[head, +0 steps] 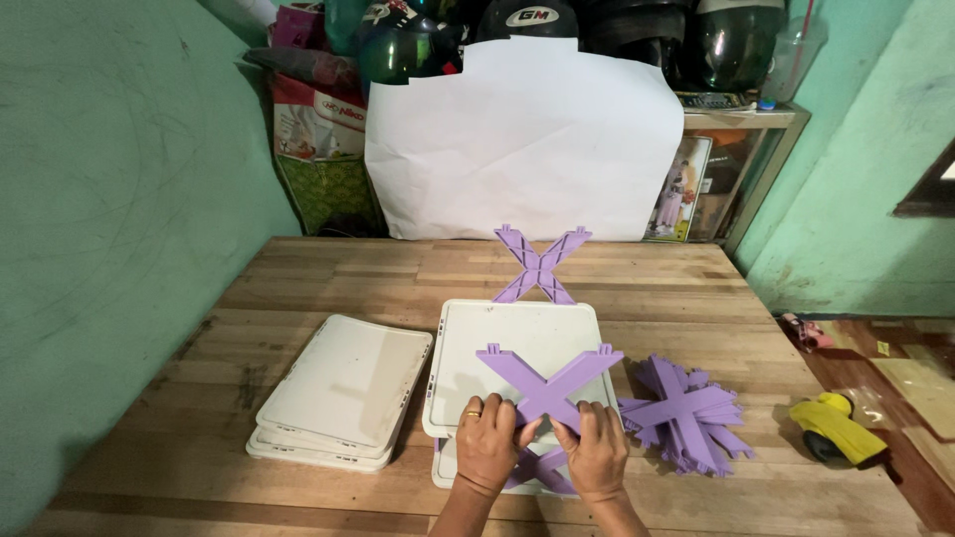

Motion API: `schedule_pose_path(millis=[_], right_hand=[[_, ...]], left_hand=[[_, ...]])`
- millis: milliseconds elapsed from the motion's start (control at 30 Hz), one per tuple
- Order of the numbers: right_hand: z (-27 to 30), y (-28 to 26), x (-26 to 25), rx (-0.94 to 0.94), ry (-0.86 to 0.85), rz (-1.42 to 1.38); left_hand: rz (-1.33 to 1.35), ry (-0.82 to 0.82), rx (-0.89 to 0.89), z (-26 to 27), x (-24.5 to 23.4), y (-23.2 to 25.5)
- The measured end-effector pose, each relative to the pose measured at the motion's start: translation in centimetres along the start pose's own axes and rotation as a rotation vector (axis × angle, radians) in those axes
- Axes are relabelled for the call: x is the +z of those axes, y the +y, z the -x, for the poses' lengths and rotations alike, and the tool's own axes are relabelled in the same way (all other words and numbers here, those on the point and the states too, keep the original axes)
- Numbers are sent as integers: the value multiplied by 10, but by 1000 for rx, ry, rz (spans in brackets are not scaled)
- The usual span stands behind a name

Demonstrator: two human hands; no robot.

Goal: The person assembles small plastic stands by inserting purple X-shaped supports into white square trays. They repeatedly attach and detach the supports, then wipe the trays with a yellow cloth. The person handles multiple trays and supports throughout the clip.

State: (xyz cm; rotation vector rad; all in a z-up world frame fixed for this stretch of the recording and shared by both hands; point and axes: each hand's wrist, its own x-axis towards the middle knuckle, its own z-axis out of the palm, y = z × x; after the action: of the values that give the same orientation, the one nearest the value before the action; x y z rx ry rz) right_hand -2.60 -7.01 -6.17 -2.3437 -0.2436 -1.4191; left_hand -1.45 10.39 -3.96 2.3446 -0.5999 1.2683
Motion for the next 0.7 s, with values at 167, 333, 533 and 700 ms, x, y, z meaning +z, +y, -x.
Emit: schedule_pose_path(millis=[167,333,533,700], right_hand=[[7,-2,-2,28,-46,-24],[13,-8,-2,-6,10,-17],[25,0,10,-11,23,4],[25,7,24,82,73,-51]], left_hand=[[78,-40,-33,5,-14,4],[3,-42,-77,20,-26,3],[-122,-178,101,19,-8,-20],[-40,-30,141,6,3,-27]])
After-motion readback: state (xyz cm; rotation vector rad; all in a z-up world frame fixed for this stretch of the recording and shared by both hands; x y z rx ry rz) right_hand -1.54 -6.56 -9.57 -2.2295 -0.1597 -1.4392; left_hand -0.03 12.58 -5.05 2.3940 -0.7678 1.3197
